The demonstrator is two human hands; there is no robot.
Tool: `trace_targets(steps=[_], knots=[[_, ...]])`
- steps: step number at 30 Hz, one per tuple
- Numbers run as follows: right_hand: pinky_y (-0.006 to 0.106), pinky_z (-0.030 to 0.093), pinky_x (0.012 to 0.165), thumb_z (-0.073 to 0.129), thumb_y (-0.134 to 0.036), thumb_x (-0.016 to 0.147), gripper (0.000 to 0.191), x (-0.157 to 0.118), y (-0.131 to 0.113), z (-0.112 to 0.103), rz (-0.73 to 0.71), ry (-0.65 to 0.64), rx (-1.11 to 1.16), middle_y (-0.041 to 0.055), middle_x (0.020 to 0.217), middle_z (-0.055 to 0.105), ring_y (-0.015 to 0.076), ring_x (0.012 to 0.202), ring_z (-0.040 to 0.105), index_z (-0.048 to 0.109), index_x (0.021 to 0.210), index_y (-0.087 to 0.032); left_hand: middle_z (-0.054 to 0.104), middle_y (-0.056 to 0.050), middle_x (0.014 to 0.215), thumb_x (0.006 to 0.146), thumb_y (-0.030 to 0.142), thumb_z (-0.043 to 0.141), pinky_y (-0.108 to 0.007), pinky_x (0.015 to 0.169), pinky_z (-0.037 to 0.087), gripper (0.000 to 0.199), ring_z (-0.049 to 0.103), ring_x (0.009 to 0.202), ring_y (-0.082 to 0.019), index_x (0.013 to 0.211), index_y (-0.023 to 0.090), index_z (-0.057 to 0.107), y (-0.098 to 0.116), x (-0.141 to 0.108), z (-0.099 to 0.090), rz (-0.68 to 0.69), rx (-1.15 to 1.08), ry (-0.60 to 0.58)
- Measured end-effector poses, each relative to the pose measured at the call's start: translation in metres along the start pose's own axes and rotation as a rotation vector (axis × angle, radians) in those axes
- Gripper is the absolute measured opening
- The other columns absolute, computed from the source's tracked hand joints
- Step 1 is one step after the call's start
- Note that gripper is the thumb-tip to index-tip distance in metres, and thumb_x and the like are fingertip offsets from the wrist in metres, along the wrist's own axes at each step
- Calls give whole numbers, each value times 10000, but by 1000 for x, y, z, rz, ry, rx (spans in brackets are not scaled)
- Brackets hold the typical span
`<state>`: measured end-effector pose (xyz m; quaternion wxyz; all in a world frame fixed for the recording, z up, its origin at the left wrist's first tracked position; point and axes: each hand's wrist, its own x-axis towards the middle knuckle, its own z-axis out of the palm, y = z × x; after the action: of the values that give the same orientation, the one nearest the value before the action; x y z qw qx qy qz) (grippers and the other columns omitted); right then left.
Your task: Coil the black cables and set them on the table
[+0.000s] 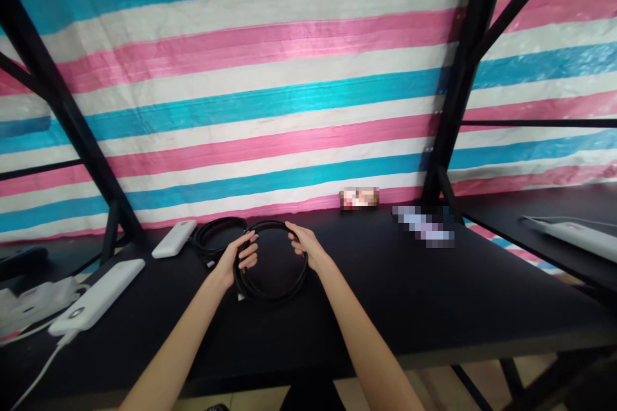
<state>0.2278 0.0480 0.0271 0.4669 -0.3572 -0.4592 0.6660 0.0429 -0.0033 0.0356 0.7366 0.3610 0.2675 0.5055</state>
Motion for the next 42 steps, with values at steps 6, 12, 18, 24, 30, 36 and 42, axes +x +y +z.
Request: trace_targets(steps=[6, 12, 18, 24, 30, 36, 42], knots=[[150, 256, 336, 663, -346, 712, 238, -3, 3, 9, -25, -25, 1, -77, 572, 449, 6, 356, 261, 621, 843, -152, 225, 119, 340, 828, 293, 518, -165, 330, 196, 221, 202, 257, -20, 659, 167, 454, 3, 1, -4, 134, -133, 135], [178, 456, 461, 674, -294, 701, 282, -7, 12, 12, 62, -78, -193, -26, 666, 554, 78, 515, 549, 643, 957, -179, 215, 110, 339, 847, 234, 466, -164, 340, 204, 276, 192, 268, -23, 592, 183, 374, 7, 0, -12, 272, -297, 210], [154, 398, 357, 639, -347, 721, 253, -10, 16, 15, 148, -133, -518, -1, 534, 584, 80, 384, 516, 671, 883, -154, 220, 104, 352, 827, 164, 463, -159, 358, 225, 315, 207, 280, -21, 554, 190, 308, 6, -1, -13, 318, -314, 234], [139, 292, 293, 507, -373, 814, 298, -1, 22, 8, 102, -32, -544, -17, 359, 498, 60, 276, 392, 690, 839, -140, 225, 116, 375, 771, 192, 545, -175, 365, 237, 330, 218, 287, -17, 548, 192, 303, 4, 2, -3, 251, -182, 241], [158, 285, 281, 552, -334, 781, 240, 3, 23, 4, 31, 185, -425, -51, 399, 439, 55, 277, 385, 687, 797, -137, 403, 84, 420, 645, 309, 673, -196, 448, 350, 341, 556, 443, -109, 550, 189, 368, -10, 8, -5, 247, 244, 362], [163, 305, 288, 557, -319, 767, 226, 4, 18, 1, 32, 282, -351, -70, 471, 409, 32, 288, 345, 659, 823, -126, 609, 6, 576, 649, 378, 635, -223, 464, 404, 273, 590, 457, -138, 764, 160, 517, -18, 11, -13, 128, 362, 472], [162, 320, 292, 558, -305, 759, 212, 4, 19, 1, 58, 302, -322, -77, 455, 387, 33, 291, 331, 645, 815, -120, 507, 25, 392, 721, 403, 540, -197, 307, 244, 228, 444, 248, -123, 711, 184, 478, -18, 9, -13, 5, 570, 539]])
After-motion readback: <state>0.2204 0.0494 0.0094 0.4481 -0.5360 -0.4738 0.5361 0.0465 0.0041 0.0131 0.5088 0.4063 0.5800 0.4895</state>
